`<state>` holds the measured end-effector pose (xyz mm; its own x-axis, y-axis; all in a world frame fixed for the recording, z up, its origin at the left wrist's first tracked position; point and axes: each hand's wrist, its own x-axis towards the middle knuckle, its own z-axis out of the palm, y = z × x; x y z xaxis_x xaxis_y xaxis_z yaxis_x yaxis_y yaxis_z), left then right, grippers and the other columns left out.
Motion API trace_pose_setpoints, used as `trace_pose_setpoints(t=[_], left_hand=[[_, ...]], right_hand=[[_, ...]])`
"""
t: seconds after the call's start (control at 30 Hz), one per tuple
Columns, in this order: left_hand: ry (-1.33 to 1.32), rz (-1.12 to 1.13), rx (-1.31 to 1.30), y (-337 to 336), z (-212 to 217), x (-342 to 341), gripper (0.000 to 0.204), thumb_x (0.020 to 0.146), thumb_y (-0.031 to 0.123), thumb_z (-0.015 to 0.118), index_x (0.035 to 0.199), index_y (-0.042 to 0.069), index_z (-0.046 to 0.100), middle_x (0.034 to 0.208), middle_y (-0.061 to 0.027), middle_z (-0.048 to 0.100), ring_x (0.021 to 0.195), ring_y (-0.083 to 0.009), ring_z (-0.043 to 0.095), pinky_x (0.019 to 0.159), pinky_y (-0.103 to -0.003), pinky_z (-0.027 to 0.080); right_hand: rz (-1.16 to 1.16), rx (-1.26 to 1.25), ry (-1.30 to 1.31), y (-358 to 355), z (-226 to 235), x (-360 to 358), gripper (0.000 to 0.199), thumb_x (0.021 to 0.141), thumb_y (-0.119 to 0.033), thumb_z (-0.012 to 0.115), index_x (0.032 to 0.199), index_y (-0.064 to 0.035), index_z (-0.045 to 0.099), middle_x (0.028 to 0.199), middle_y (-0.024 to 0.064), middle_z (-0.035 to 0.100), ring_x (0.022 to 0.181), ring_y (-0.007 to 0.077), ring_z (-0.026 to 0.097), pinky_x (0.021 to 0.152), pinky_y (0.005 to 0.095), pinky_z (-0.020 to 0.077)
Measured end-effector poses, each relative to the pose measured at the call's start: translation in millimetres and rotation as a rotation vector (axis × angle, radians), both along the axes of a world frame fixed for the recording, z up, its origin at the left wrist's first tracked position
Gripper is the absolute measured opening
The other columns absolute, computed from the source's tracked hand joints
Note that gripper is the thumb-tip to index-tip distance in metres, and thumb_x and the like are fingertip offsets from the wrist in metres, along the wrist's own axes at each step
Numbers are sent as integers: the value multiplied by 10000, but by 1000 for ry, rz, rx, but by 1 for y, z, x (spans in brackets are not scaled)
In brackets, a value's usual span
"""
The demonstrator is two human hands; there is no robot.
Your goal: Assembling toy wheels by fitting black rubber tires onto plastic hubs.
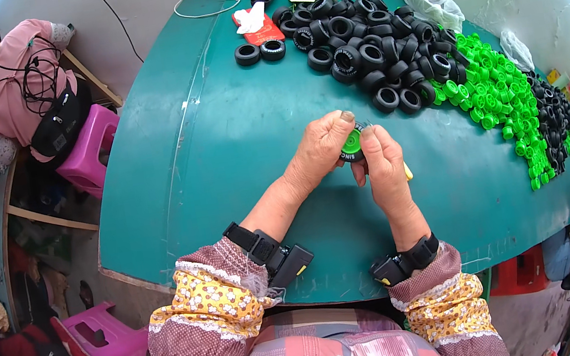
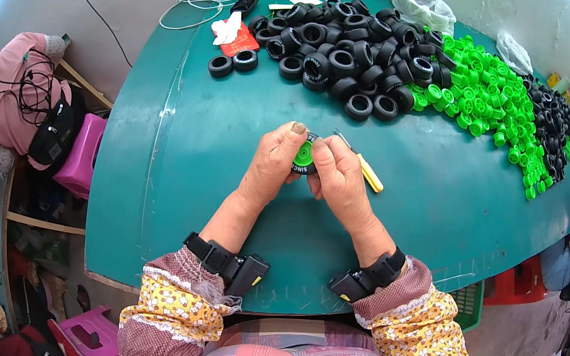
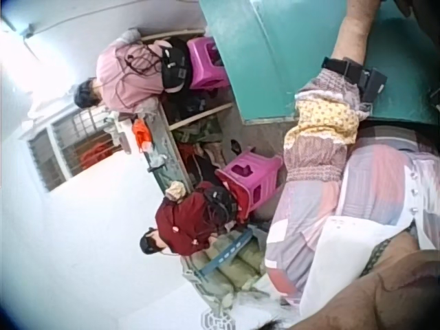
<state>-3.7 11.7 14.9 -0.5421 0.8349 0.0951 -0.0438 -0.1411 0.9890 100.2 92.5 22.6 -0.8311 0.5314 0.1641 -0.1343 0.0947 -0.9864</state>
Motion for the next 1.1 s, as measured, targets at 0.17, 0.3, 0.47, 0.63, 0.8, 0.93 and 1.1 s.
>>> trace_pose_setpoints(t=[0.17, 0.3, 0.47, 0.63, 0.8, 0.93, 1.1], left_hand=[[-185, 47, 88, 11, -15, -2, 344, 902, 358, 419, 828, 44, 537, 639, -14, 536, 506, -61, 471, 443, -190, 364], [-41, 45, -18, 20, -14, 0, 244, 895, 249, 455, 824, 34, 545, 633, -28, 552, 524, -77, 508, 470, -200, 400], [-69, 36, 21, 47, -10, 1, 275, 895, 254, 450, 765, 32, 549, 613, -30, 554, 502, -83, 504, 480, -205, 402], [18, -73, -2, 53, -10, -5, 344, 890, 315, 452, 775, 9, 558, 639, -27, 559, 532, -73, 501, 479, -205, 418], [143, 27, 38, 53, -11, -1, 249, 841, 237, 552, 923, 3, 559, 724, -27, 578, 566, -48, 492, 463, -196, 412], [268, 110, 40, 55, -16, 3, 230, 869, 214, 498, 920, -3, 550, 720, -69, 579, 601, -104, 513, 531, -243, 429], [276, 126, 29, 54, -15, -1, 261, 882, 240, 466, 908, -6, 550, 703, -84, 571, 654, -137, 516, 613, -267, 438]], right_hand=[[-77, -242, 17, 10, -9, -10, 314, 901, -318, 437, 744, -49, 482, 532, 11, 481, 406, 44, 403, 350, 175, 307], [-130, -242, -9, 33, -12, -1, 324, 904, -320, 421, 746, -47, 497, 506, 9, 459, 391, 48, 390, 341, 177, 305], [-135, -251, 17, 41, -11, 0, 368, 919, -347, 348, 786, -47, 515, 540, 19, 481, 406, 59, 401, 354, 186, 318], [-262, -215, 41, 37, -13, 1, 391, 920, -360, 345, 770, -35, 503, 514, 4, 451, 405, 59, 399, 356, 191, 315], [-343, 27, -91, 31, -16, -2, 368, 914, -356, 384, 761, -37, 488, 534, 5, 463, 426, 51, 417, 371, 184, 339], [-331, 28, -88, 32, -16, -3, 342, 905, -341, 417, 763, -38, 491, 548, -2, 467, 438, 51, 433, 371, 182, 343], [-258, 33, -110, 32, -14, -7, 278, 881, -291, 470, 784, -33, 504, 539, 2, 477, 437, 63, 450, 385, 188, 354]])
